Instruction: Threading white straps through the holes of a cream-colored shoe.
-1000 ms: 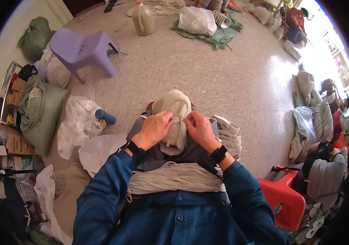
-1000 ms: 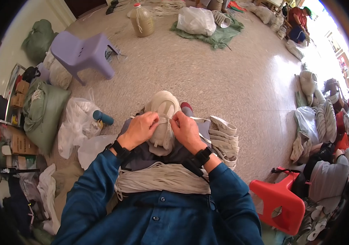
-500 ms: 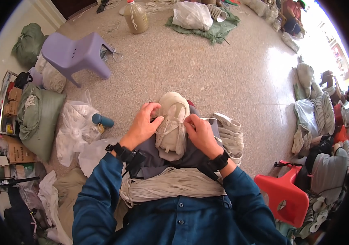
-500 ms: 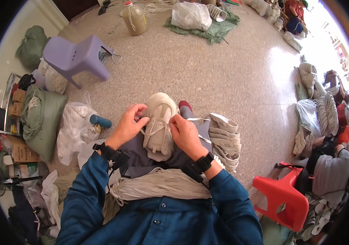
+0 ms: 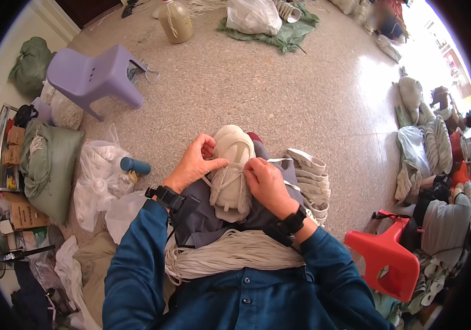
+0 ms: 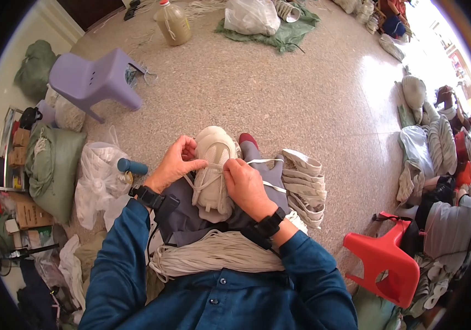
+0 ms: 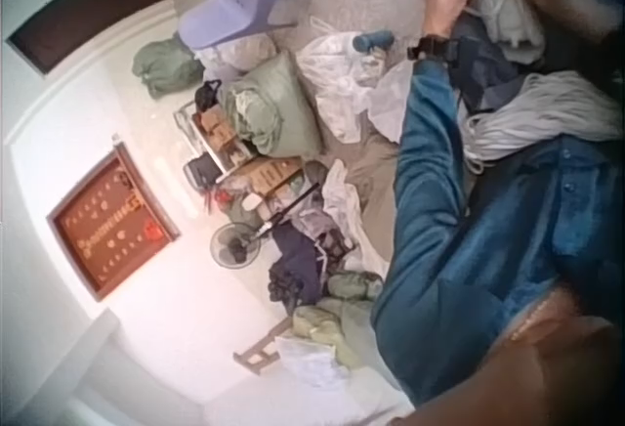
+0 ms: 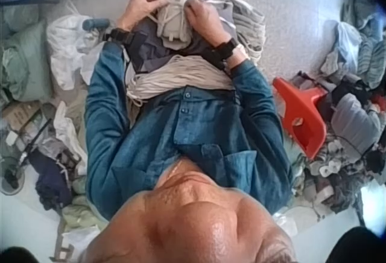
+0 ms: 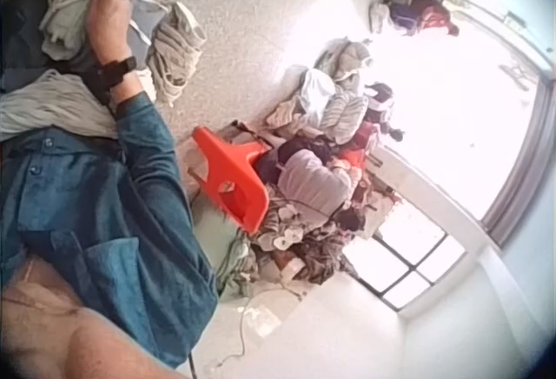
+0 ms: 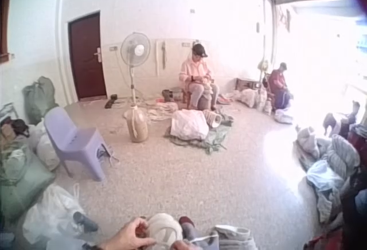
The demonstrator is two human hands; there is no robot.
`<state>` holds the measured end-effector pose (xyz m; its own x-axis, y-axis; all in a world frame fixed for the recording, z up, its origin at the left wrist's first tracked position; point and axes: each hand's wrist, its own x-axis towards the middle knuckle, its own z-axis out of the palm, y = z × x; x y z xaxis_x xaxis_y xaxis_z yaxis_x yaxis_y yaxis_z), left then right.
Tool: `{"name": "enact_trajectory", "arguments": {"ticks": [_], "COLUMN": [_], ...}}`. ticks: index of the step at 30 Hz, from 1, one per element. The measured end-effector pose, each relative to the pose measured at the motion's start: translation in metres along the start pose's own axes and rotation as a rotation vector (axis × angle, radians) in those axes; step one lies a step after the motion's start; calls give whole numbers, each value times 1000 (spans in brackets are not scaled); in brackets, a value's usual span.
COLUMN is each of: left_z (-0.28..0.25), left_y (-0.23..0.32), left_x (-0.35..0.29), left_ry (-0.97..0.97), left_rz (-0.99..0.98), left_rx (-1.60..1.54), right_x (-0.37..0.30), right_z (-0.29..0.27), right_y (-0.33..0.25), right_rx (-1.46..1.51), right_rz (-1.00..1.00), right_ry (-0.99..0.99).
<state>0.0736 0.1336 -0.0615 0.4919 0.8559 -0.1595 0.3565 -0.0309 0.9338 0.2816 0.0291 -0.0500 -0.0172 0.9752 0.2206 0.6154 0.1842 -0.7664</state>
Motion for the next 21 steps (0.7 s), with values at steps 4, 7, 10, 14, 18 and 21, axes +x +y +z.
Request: {"name": "enact_trajectory", "arguments": {"ticks": [4, 7, 10, 14, 18, 21], "left_z": [-6, -9, -8, -7, -2, -4], "left_y": [1, 18, 20, 18, 18, 19], "left_x": [0, 0, -4, -4, -6, -6], "left_ry": [-96, -211, -277, -307, -286, -297], "left_rz": [-115, -156, -141, -111, -127, -152], "left_rx": [-98, -125, -178, -258, -318, -357], "right_x": [1, 0, -1, 2, 3, 4], "right_z": [3, 5, 6, 2, -1, -2], "right_y": [-2, 1, 1, 0, -1, -1], "right_rx": [-5, -29, -23, 77, 130, 119], "right_rz": [27, 40, 45, 95, 169, 125], "right_ry": [-21, -40, -35, -51, -78, -95]}}
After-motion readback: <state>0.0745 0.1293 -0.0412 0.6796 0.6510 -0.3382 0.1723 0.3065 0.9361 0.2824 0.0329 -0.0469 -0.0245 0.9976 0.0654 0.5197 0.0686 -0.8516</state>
